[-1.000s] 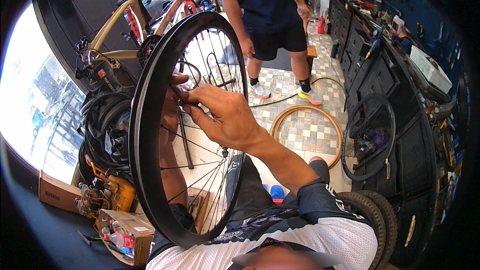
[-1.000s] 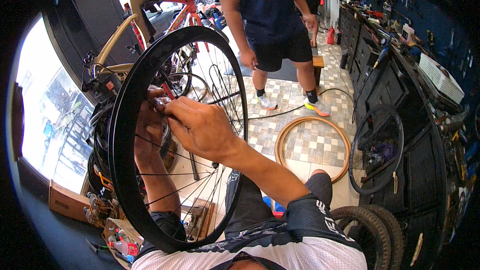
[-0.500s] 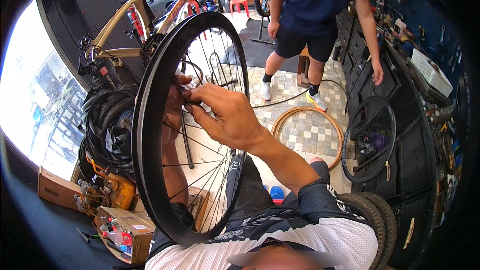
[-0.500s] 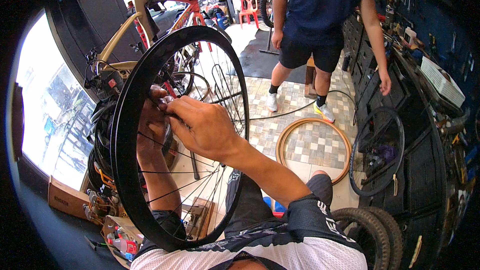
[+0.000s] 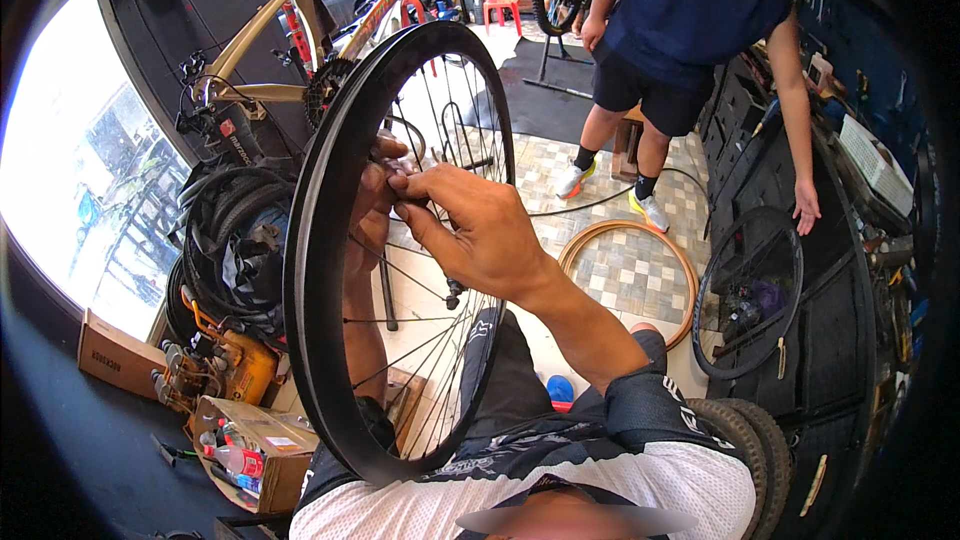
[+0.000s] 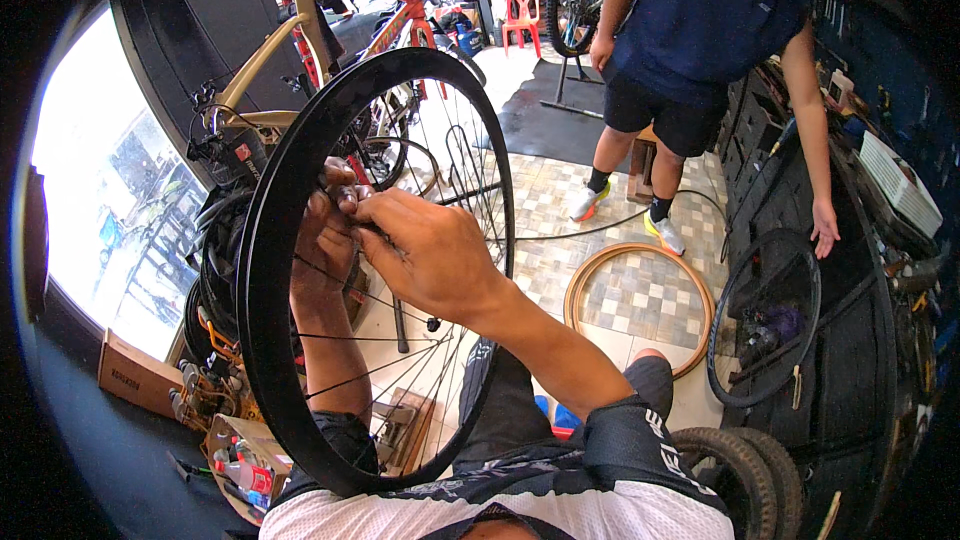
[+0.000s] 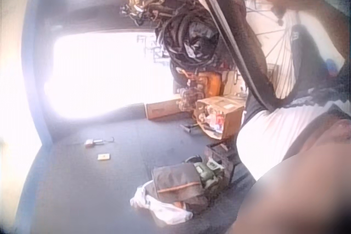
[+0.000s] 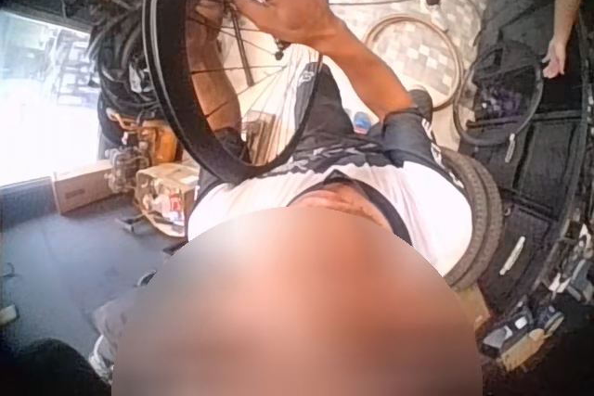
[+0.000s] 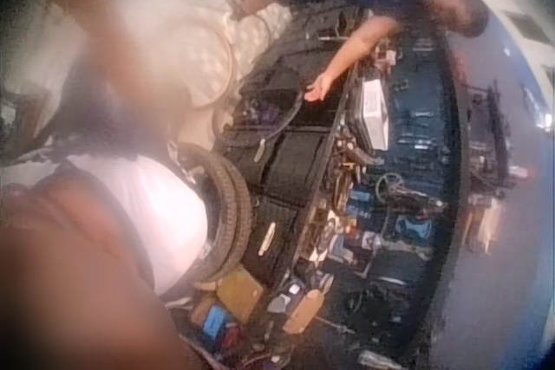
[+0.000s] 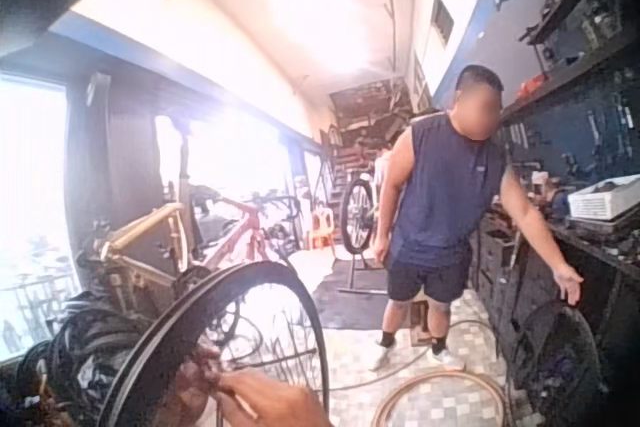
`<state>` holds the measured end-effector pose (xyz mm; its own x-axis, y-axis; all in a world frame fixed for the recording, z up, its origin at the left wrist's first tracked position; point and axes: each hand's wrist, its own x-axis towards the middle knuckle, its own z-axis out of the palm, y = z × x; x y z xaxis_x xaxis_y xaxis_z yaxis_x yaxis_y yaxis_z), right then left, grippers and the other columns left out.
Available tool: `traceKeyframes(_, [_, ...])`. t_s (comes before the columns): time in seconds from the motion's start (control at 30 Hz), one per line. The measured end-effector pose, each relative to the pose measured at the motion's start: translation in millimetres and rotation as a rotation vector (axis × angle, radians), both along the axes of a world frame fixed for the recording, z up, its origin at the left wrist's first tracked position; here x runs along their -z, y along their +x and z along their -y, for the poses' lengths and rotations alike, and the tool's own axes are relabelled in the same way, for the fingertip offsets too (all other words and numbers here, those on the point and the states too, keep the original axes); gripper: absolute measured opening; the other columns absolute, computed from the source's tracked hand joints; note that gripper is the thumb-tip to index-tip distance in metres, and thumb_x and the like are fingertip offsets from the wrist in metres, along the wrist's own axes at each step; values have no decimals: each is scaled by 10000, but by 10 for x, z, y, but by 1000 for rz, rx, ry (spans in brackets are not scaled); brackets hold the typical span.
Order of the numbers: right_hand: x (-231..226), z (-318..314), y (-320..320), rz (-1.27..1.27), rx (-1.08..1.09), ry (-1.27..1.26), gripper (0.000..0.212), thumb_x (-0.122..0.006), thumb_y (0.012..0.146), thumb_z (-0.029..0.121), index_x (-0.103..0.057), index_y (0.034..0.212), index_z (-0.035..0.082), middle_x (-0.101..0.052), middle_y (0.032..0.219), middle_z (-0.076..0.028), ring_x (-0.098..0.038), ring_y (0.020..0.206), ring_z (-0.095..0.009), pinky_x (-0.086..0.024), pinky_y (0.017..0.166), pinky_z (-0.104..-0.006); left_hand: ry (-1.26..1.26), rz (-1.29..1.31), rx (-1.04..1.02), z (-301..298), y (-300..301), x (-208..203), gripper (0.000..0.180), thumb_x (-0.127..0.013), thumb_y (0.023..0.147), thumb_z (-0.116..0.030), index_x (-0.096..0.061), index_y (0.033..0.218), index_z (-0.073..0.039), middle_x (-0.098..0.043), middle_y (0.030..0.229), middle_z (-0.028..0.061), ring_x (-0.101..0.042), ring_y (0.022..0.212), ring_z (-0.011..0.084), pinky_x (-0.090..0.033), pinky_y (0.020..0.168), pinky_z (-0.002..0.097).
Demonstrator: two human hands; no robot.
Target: The person is lacing a bicycle wheel by hand, inserting spokes into the hub and rim and adjusting their tension. The person works on the wheel while seated on the floor in a bicycle repair shop.
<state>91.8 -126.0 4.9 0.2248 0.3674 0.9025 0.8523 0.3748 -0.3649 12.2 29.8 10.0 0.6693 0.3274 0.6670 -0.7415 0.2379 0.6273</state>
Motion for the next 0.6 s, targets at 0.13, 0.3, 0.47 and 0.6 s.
traceKeyframes(0.13, [25,73,46,-18,41,-37,179,-734,917,44,-712,1085,-11,-736,987,-168,-742,838,-293,-567,713,-356,-4,11,92,-110,189,134,291,-677,1019,-206,-656,1227,-4,-634,1058,68,-590,949,176,-491,928,368])
traceKeyframes(0.3, [-31,68,-15,-41,1,-33,178,-764,909,64,-726,1075,14,-726,930,-137,-650,664,-221,-491,597,-319,52,115,136,5,15,-31,388,-706,997,-241,-627,1293,-3,-678,1169,128,-609,955,213,-497,904,357])
traceKeyframes(0.47, [66,68,151,-42,-2,23,177,-813,911,156,-753,1012,24,-723,832,-62,-550,584,-111,-411,535,-275,71,70,69,-68,66,68,481,-711,998,-268,-591,1341,47,-678,1194,234,-677,992,282,-573,869,390])
traceKeyframes(0.6, [64,246,342,-253,45,-33,335,-830,933,293,-747,1101,15,-722,828,-2,-398,566,13,-270,492,-202,203,32,-99,113,-16,-101,337,-698,998,-241,-668,1213,17,-691,1085,125,-633,826,208,-528,865,415])
